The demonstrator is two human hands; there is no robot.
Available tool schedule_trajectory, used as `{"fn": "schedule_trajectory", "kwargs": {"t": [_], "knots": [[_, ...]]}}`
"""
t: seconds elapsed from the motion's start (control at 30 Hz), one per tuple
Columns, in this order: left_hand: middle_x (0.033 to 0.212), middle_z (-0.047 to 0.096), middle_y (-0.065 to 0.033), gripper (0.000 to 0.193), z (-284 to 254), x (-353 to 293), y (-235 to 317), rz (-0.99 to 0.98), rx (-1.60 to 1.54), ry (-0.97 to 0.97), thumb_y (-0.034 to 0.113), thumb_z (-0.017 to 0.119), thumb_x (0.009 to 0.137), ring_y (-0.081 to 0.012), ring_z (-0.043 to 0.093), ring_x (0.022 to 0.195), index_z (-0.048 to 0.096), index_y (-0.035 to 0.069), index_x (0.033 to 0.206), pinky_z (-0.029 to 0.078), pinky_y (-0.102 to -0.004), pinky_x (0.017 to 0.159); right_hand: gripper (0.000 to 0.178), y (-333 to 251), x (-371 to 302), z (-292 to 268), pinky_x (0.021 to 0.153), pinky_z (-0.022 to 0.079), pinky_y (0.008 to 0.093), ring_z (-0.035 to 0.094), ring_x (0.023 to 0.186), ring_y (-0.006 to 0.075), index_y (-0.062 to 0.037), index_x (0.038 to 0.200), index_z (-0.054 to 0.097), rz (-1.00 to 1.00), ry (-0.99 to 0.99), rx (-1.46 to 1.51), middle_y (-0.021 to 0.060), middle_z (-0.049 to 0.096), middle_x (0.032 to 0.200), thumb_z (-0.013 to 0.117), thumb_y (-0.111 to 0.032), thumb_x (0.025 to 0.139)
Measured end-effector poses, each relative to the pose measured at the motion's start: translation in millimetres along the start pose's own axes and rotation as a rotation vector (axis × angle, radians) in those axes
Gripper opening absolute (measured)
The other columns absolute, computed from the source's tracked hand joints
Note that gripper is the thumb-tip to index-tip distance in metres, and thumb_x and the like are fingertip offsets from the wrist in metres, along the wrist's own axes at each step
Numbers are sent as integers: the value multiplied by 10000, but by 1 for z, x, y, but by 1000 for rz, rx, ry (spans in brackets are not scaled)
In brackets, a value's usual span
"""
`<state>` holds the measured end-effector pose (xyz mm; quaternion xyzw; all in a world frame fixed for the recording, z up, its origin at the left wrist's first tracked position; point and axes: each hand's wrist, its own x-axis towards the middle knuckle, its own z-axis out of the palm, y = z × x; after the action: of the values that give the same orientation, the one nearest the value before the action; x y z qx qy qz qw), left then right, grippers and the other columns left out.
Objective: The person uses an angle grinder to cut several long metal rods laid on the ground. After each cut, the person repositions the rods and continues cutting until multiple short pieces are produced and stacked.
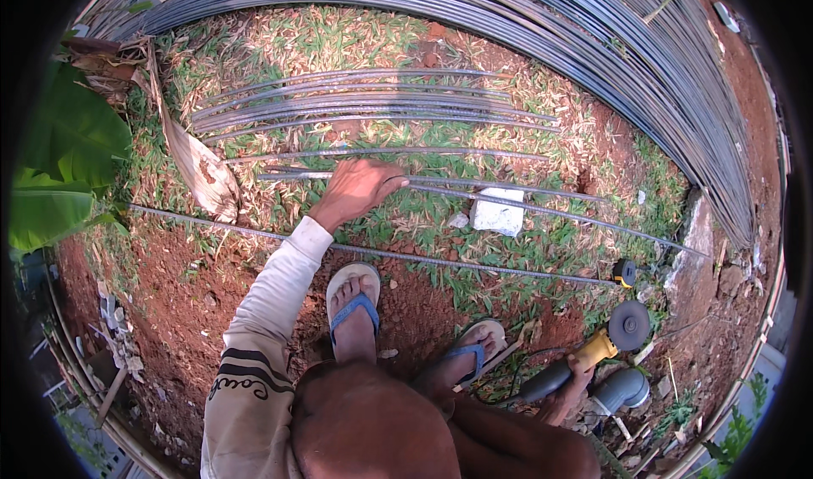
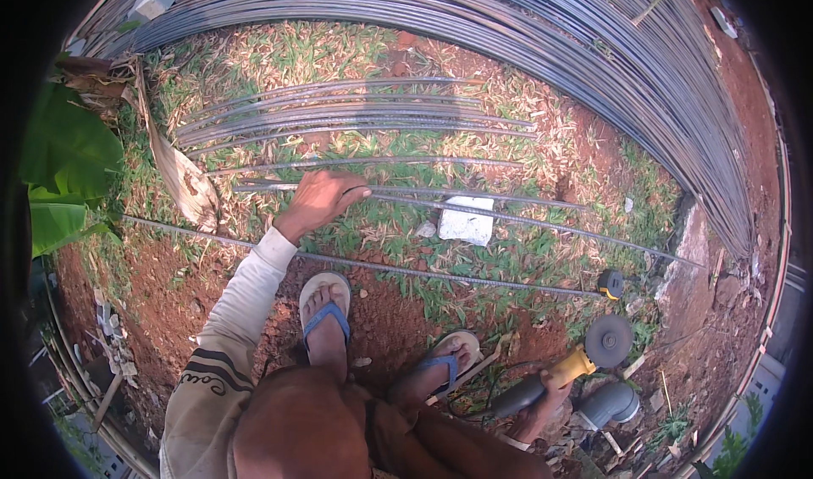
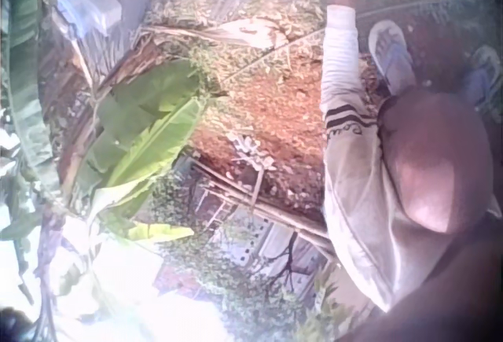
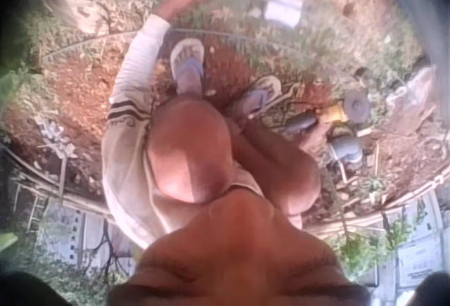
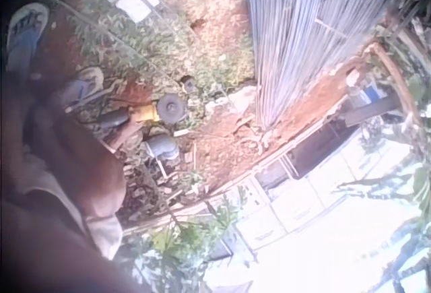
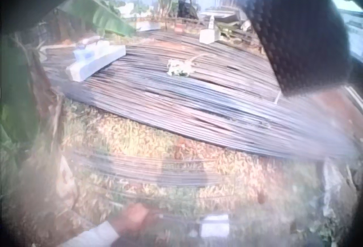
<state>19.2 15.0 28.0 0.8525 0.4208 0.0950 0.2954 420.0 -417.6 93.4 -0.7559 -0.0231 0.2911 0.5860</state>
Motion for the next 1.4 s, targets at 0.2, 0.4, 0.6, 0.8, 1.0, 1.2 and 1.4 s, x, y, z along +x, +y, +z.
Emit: {"fn": "schedule_trajectory", "kwargs": {"t": [0.2,0.4,0.6,0.8,1.0,1.2,1.4], "knots": [[1115,823,-117,373,-10,-14,-28,87,7,-30,437,644,1087,-365,780,942,822,116,1151,609,-492,821,430,2,3,4,595,634,357,711,680,243,15,1217,552,18,46,16,127,697,880,756,-97,855],[1055,801,-115,392,-19,-19,-45,70,52,-62,488,599,1097,-379,749,944,782,144,1145,572,-513,806,323,-2,9,4,629,640,372,703,695,238,-12,1114,615,56,-99,28,113,702,863,790,-177,899],[1028,784,-142,449,-15,-12,-50,93,38,-96,525,562,1104,-418,729,960,765,125,1115,556,-553,824,299,9,20,0,620,589,340,660,688,198,-51,1067,592,54,-155,-20,64,652,836,795,-199,905],[1004,797,-160,462,-1,-2,-42,115,-14,-84,523,572,1099,-411,747,959,803,127,1160,568,-551,844,287,7,27,-6,611,539,308,617,681,159,-90,1020,569,75,-215,-63,15,603,809,800,-221,912],[1015,799,-165,431,1,2,-40,132,-13,-77,492,590,1098,-416,747,960,801,125,1175,570,-556,844,292,18,35,-10,588,507,309,588,670,145,-113,1013,547,41,-198,-49,-8,572,805,794,-237,919],[1005,794,-170,393,5,6,-28,124,-17,-81,473,626,1079,-422,744,945,798,127,1154,570,-555,844,297,11,29,-3,597,513,315,592,686,147,-117,1032,542,49,-193,-31,-8,570,825,788,-244,923],[984,799,-160,391,5,4,-32,118,-32,-47,477,643,1072,-408,750,922,810,132,1145,572,-552,827,319,-4,-4,22,675,569,335,638,758,185,-90,1095,557,2,-55,-77,31,594,882,786,-228,921]]}}
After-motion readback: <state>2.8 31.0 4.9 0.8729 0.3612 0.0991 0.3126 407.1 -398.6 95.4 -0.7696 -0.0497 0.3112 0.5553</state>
